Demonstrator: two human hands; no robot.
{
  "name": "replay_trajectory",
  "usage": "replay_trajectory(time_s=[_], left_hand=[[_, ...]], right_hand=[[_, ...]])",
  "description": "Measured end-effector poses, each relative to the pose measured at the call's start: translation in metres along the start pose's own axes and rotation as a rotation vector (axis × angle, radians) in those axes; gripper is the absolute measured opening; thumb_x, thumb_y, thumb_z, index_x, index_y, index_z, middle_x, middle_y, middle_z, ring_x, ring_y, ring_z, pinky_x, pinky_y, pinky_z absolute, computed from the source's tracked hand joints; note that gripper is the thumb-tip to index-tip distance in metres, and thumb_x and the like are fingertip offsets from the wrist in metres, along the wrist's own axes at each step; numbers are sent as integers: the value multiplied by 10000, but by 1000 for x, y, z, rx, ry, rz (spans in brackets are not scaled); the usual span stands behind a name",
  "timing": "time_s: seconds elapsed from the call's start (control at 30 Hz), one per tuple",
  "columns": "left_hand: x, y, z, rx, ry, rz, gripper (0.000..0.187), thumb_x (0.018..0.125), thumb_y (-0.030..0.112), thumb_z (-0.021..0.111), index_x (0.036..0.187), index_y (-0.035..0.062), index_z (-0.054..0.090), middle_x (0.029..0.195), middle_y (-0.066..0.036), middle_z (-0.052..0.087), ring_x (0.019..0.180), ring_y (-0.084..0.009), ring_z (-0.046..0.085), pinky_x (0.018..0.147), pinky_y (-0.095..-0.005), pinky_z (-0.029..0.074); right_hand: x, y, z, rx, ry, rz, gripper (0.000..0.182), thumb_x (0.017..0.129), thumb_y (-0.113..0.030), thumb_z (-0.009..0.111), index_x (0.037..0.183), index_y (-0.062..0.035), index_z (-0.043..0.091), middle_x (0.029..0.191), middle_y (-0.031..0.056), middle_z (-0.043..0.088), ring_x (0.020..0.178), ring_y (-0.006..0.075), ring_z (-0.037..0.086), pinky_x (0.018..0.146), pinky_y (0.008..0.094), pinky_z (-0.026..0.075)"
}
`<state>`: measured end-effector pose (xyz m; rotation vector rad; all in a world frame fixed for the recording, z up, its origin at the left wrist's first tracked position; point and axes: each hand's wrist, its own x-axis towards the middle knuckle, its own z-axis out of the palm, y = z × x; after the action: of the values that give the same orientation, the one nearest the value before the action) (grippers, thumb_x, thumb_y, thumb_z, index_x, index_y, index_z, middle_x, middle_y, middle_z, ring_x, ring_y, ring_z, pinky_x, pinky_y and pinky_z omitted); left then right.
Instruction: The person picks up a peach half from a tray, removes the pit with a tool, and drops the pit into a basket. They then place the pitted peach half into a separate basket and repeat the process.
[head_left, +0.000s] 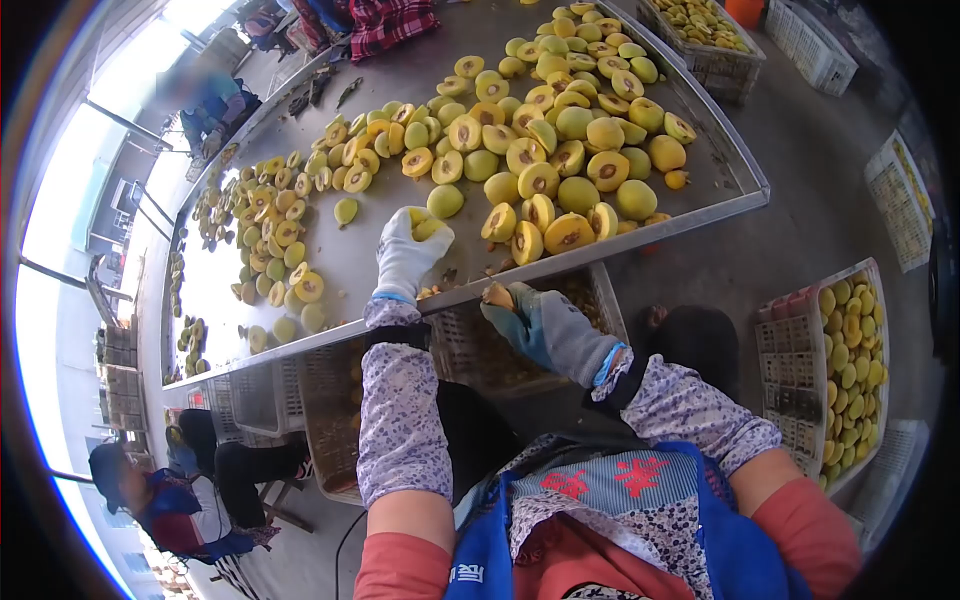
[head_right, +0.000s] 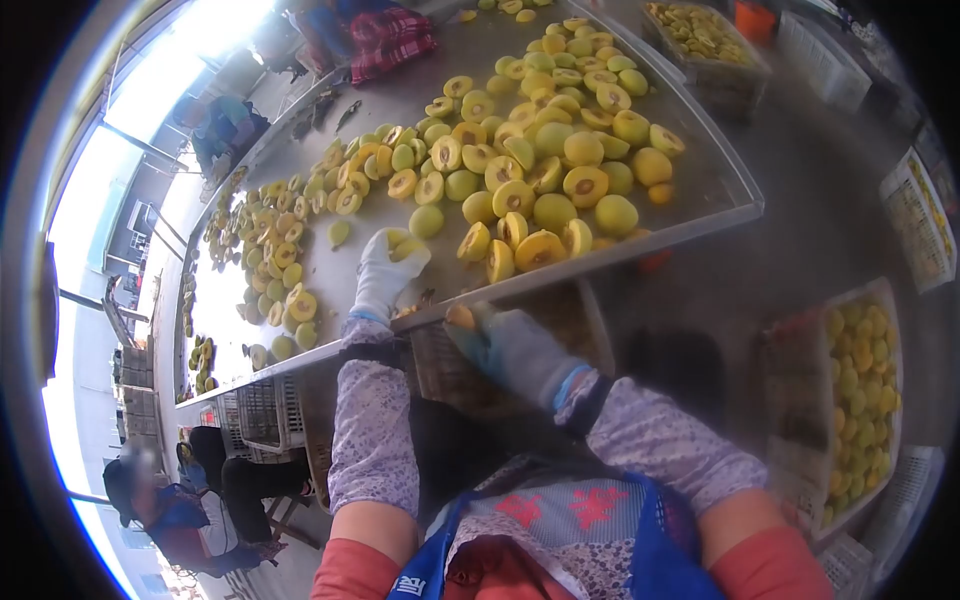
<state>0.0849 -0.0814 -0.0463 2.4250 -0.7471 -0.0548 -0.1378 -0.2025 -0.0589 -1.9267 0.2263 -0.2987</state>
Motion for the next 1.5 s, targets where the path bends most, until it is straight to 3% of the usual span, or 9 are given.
replay_trajectory(time_s=[0.03,0.1,0.53,0.6,0.7,0.83,0.9,1.0,1.5], left_hand=[[-7,5,-5,2,-2,-1,487,839,395,706,1219,101,622,1077,-117,698,937,-251,686,820,-372,565],[-26,26,-21,-1062,-82,-285,457,954,432,588,1269,103,617,1051,-90,705,828,-185,688,697,-289,567],[-92,104,8,-889,140,88,561,1077,441,392,1218,-49,627,974,-151,723,873,-198,678,818,-313,559],[-94,111,13,-845,284,150,558,1084,428,372,1210,-52,628,971,-153,723,888,-200,673,832,-314,549],[-95,115,25,-844,407,257,252,978,40,558,1194,-72,492,938,-189,707,798,-267,691,702,-322,553],[-93,107,19,-394,416,456,265,1002,86,537,1205,-76,487,957,-188,706,786,-262,673,703,-343,553],[-91,104,21,-360,414,516,277,1017,113,527,1217,-75,489,971,-196,699,777,-239,653,703,-338,546],[-97,112,20,-870,292,97,603,1077,473,354,1229,-52,610,1028,-168,705,907,-219,657,837,-325,538],[-90,88,13,-878,2,-22,558,1090,431,353,1192,-42,630,1002,-169,704,895,-216,667,826,-326,546]], right_hand=[[3,-3,0,3,0,1,407,1017,-423,533,1073,-39,655,819,262,673,814,464,659,728,493,535],[7,-8,0,107,105,-64,366,1018,-383,559,1040,-30,658,792,260,664,749,459,651,666,489,522],[6,1,10,229,24,-26,376,1014,-370,586,985,0,643,802,231,673,736,395,670,653,456,503],[4,-4,9,325,-19,-17,334,1033,-285,568,1146,16,657,926,143,727,868,117,648,760,328,535],[2,-11,4,294,3,-4,320,1031,-270,572,1154,14,652,906,116,723,859,89,618,749,321,533],[1,-9,5,309,-43,51,321,1026,-272,579,1162,12,645,900,97,721,842,85,610,741,311,530],[-1,-14,3,279,-24,47,439,1036,-414,535,1111,4,646,883,213,708,796,308,707,703,381,537],[-4,-14,9,530,-18,69,335,1032,-293,567,1142,14,646,920,60,702,864,76,586,758,295,520],[-10,-11,8,534,-50,96,352,1056,-329,527,1072,-1,651,843,-9,653,791,75,570,705,282,498]])
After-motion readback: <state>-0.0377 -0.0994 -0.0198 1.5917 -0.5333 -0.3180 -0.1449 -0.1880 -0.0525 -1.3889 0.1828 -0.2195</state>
